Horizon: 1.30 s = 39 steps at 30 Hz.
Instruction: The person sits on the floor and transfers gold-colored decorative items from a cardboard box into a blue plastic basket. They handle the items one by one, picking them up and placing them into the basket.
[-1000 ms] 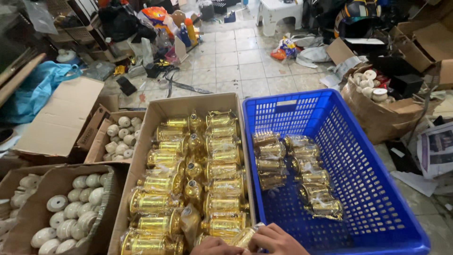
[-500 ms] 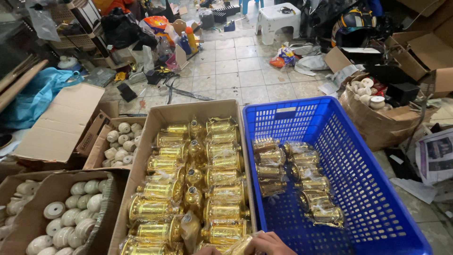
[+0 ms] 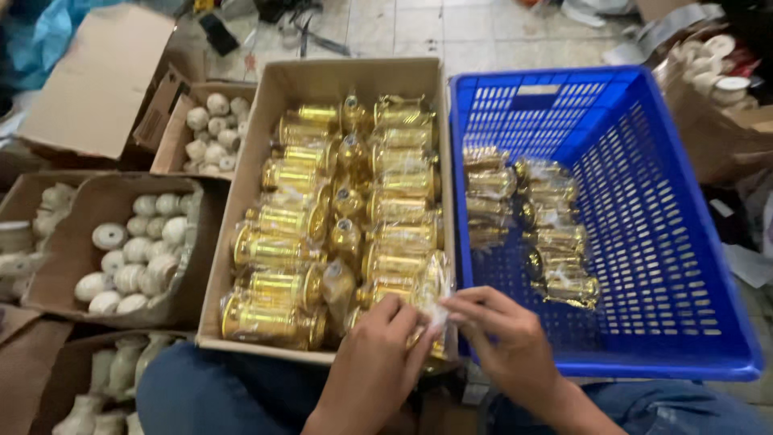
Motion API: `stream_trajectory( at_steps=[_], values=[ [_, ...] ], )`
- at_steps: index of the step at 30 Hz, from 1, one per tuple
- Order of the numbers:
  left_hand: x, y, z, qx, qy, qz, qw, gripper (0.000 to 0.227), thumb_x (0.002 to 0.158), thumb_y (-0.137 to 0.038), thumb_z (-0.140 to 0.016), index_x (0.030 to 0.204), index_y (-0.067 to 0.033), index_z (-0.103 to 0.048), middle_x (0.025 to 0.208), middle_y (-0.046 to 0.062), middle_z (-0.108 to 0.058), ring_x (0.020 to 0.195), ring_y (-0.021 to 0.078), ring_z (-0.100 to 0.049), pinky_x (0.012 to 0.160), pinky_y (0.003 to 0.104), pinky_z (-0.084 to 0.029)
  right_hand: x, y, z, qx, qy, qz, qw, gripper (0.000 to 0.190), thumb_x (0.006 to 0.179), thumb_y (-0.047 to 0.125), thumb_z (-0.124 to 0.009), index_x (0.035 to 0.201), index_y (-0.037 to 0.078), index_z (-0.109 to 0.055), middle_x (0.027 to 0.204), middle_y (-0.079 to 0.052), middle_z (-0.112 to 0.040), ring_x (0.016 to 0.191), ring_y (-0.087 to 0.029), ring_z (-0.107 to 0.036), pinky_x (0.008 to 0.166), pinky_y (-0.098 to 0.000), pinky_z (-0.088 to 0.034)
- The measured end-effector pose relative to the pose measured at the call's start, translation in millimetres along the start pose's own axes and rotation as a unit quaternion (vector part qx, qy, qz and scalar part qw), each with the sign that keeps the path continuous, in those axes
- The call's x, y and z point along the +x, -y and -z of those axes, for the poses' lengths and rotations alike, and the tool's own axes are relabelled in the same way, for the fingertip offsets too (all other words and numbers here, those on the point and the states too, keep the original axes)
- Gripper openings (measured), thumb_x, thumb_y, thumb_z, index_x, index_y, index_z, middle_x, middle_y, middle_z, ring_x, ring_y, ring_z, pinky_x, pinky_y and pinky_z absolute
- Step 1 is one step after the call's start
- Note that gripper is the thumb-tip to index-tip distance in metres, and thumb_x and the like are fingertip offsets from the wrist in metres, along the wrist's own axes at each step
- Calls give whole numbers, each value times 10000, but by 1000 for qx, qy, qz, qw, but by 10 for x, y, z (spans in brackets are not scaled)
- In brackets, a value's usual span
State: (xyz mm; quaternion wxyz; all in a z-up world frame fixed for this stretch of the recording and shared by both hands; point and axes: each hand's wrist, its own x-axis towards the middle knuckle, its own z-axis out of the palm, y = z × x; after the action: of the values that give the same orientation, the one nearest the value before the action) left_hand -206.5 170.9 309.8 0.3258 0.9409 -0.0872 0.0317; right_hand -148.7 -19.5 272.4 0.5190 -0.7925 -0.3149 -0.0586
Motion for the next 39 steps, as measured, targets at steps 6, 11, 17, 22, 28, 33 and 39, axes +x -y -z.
stream_trajectory(
  at_steps=[6,11,17,22,28,33,39],
  values=[
    [37,-16,-250,-78,-98,39,991,113,934,-196,-715,992,-107,-676,873,45,-592,778,224,-645,659,363,-512,-67,-115,-43,101,-28,-175,979,272,951,200,-634,1097,60,-815,1082,-72,-819,1009,-163,-763,865,-286,-585],
    [44,-89,-297,-184,-135,90,970,238,906,-286,-725,1062,-110,-694,923,43,-665,806,148,-676,556,265,-566,-157,-165,-53,152,-33,-220,963,294,942,194,-642,1127,43,-813,1079,-97,-794,916,-147,-718,733,-258,-576],
    [103,-41,-379,-321,-138,246,904,318,807,-347,-816,1045,-136,-799,842,-11,-756,770,41,-705,545,204,-579,-134,-62,-65,141,-18,-213,967,292,926,223,-634,1089,70,-821,1052,-79,-809,856,-137,-755,588,-263,-704],
    [99,174,-457,-374,-162,244,880,125,812,-216,-844,846,-96,-836,793,21,-831,744,80,-749,732,227,-601,-128,-103,-73,96,-20,-165,981,261,933,172,-646,1117,90,-813,1023,-40,-795,781,-103,-730,626,-234,-634],
    [87,224,-419,-369,-231,208,876,91,858,-133,-786,820,-51,-796,821,60,-812,627,112,-706,564,237,-610,-63,-28,-41,51,-6,-67,996,255,950,89,-625,1154,63,-775,1044,-80,-780,917,-173,-767,803,-271,-595],
    [118,330,-438,-376,-232,245,863,58,837,-113,-813,824,-57,-803,828,51,-823,801,122,-768,758,246,-614,-50,-8,-18,26,2,-34,999,244,955,69,-609,1140,76,-768,1047,-73,-787,907,-167,-773,840,-265,-601],
    [150,396,-508,-382,-239,269,851,58,842,-101,-812,819,-59,-779,826,51,-813,802,125,-776,777,246,-622,-36,-35,0,19,10,-20,1000,226,950,57,-614,1111,76,-771,1036,-78,-793,908,-171,-789,822,-261,-617]
  ],
)
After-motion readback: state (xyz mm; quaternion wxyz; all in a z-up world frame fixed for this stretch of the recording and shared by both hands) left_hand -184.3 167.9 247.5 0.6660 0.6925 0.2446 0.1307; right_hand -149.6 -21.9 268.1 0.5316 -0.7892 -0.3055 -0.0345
